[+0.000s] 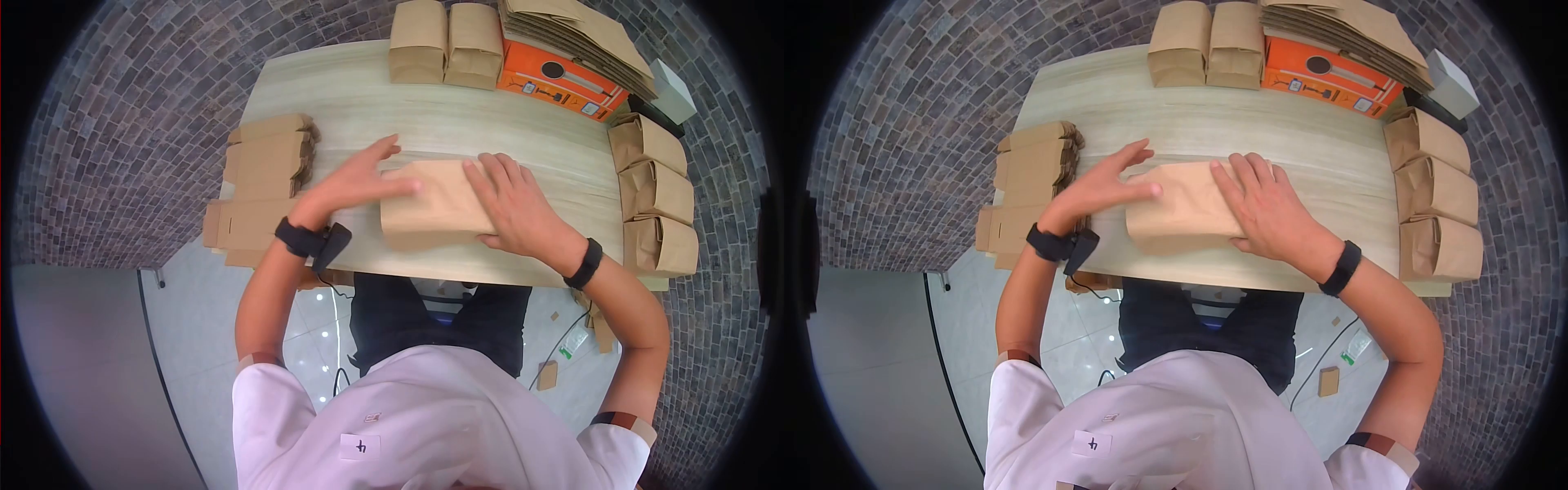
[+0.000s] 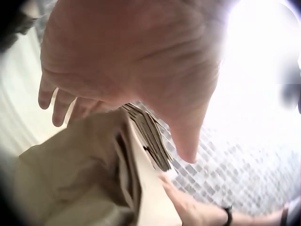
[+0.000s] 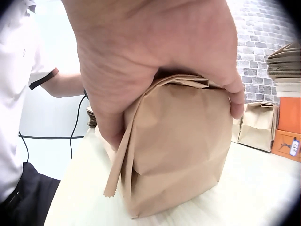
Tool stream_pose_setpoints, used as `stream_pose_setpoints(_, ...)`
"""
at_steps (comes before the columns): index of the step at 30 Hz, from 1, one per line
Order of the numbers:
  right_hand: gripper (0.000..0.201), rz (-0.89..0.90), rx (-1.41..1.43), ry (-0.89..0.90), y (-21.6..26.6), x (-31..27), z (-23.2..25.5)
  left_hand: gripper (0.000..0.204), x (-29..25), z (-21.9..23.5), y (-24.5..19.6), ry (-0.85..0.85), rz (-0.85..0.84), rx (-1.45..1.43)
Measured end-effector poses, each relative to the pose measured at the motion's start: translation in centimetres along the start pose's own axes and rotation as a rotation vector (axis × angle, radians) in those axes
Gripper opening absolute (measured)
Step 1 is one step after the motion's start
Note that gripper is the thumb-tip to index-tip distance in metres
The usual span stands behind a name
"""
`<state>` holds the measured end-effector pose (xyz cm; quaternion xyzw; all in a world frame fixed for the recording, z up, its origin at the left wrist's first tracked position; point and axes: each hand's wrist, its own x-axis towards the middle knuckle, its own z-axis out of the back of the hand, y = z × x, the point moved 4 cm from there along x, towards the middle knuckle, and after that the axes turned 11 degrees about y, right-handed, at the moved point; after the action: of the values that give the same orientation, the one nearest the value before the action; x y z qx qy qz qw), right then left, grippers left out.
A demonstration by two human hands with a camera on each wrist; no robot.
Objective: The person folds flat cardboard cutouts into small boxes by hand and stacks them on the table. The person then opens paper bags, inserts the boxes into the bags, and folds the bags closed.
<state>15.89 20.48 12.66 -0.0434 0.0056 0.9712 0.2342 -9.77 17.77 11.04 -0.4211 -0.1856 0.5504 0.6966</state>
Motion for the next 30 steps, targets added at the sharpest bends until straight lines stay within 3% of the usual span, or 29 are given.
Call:
stream_pose_setpoints(2, 0.112, -0.003, 0.028, 0.015, -0.1, 0.2, -0.1, 0.097, -0.4, 0.5, 2.8, 0.063, 0.168, -0.222)
stream_pose_setpoints(3, 0.112, 0.009, 0.027, 0.011, -0.1, 0.3, 0.0, 0.087, -0.8, -0.1, 3.1, 0.100, 0.173, -0.425)
stream_pose_setpoints(4, 0.112, 0.002, 0.025, 0.016, 0.0, 0.3, 0.0, 0.087, -1.1, -0.3, 3.4, 0.088, 0.181, -0.426)
stream_pose_setpoints(7, 0.113, -0.003, 0.023, 0.027, 0.1, 0.3, -0.1, 0.076, -0.5, -2.3, 3.4, 0.117, 0.122, -0.632)
stream_pose_setpoints(9, 0.113, -0.005, 0.018, 0.031, 0.1, 0.4, -0.1, 0.069, 0.2, -3.4, 4.1, -0.003, 0.100, -0.833)
stream_pose_setpoints(16, 0.113, -0.016, 0.020, 0.045, 0.2, 0.3, 0.1, 0.052, -0.1, -5.1, 5.1, -0.069, 0.046, -1.091)
stream_pose_setpoints(18, 0.113, -0.005, 0.028, 0.041, 0.2, 0.4, 0.2, 0.049, -0.6, -4.8, 6.0, -0.038, -0.149, -1.329)
stream_pose_setpoints(20, 0.113, -0.004, 0.061, 0.036, 0.2, 0.3, 0.3, 0.049, -0.9, -4.9, 7.3, -0.038, -0.175, -1.181)
stream_pose_setpoints(25, 0.115, 0.037, 0.074, 0.049, 0.3, 0.4, 0.5, 0.042, -1.1, -4.6, 5.2, -0.090, -0.234, -0.718)
stream_pose_setpoints(30, 0.116, 0.062, 0.088, 0.071, 0.0, 0.4, 0.6, 0.038, -0.9, -4.5, 4.9, -0.048, -0.298, -0.608)
